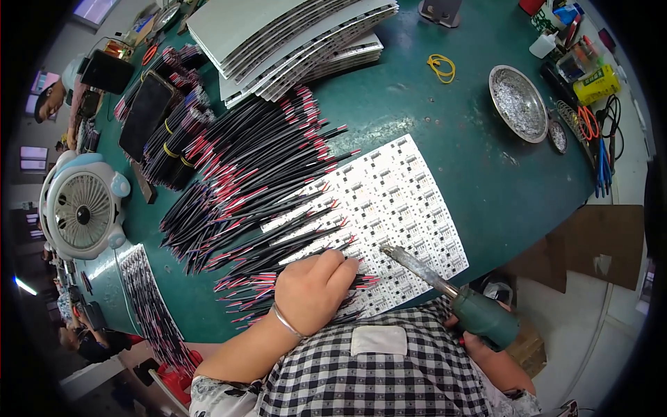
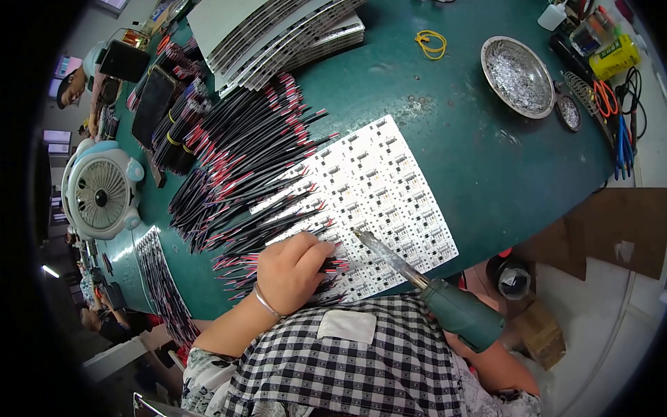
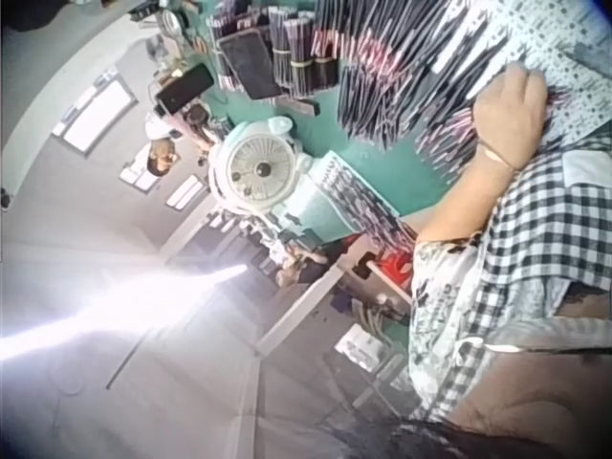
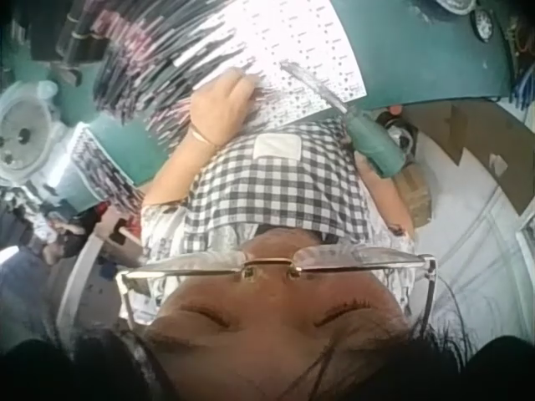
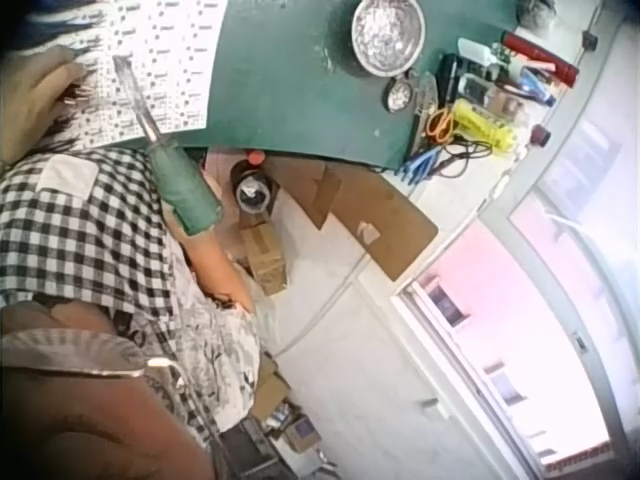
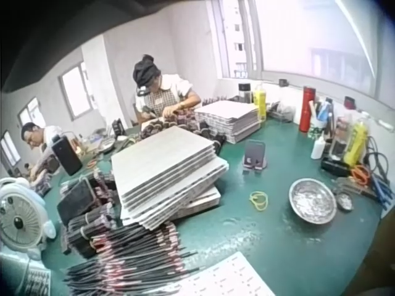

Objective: The person positions wires onto a circuit board and solders them using a soldering iron.

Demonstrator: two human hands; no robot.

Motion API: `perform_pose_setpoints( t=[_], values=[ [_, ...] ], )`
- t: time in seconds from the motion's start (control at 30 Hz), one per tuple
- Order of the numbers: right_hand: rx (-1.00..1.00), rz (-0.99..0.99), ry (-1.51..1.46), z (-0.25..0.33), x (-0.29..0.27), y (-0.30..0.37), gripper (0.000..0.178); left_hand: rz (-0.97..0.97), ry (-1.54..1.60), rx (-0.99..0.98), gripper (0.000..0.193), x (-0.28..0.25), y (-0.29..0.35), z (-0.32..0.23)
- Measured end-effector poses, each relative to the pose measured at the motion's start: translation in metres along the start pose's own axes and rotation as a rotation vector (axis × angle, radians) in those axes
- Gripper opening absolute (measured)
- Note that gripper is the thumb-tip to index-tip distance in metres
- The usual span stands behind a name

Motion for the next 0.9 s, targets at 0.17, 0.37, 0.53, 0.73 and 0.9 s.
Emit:
perform_pose_setpoints(
  t=[0.17,0.37,0.53,0.73,0.9],
  values=[
    [0.027,-0.029,-0.022,-0.009,0.004,0.008,0.024,-0.015,-0.036,0.048,0.025,0.001,0.001,-0.001],
    [-0.198,-0.076,0.139,0.006,-0.001,-0.005,0.024,0.007,-0.051,0.049,0.03,-0.003,-0.002,-0.006],
    [-0.049,-0.007,0.085,-0.013,0.004,0.007,0.024,-0.052,-0.024,0.05,0.033,-0.015,-0.002,-0.009],
    [-0.172,-0.019,0.218,-0.015,0.007,0.009,0.024,0.065,0.004,-0.023,0.033,-0.006,-0.001,-0.008],
    [-0.162,-0.061,0.179,-0.007,0.002,0.003,0.024,0.012,0.008,0.044,0.029,-0.003,-0.002,-0.007]
  ],
)
Point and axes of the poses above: each hand's wrist, its own y-axis away from the middle knuckle, its own x-axis out of the palm, z = x × y, the point moved 4 cm from there along -y, towards the middle knuckle, and after that the axes turned 7 degrees about y, right-handed, at the moved point
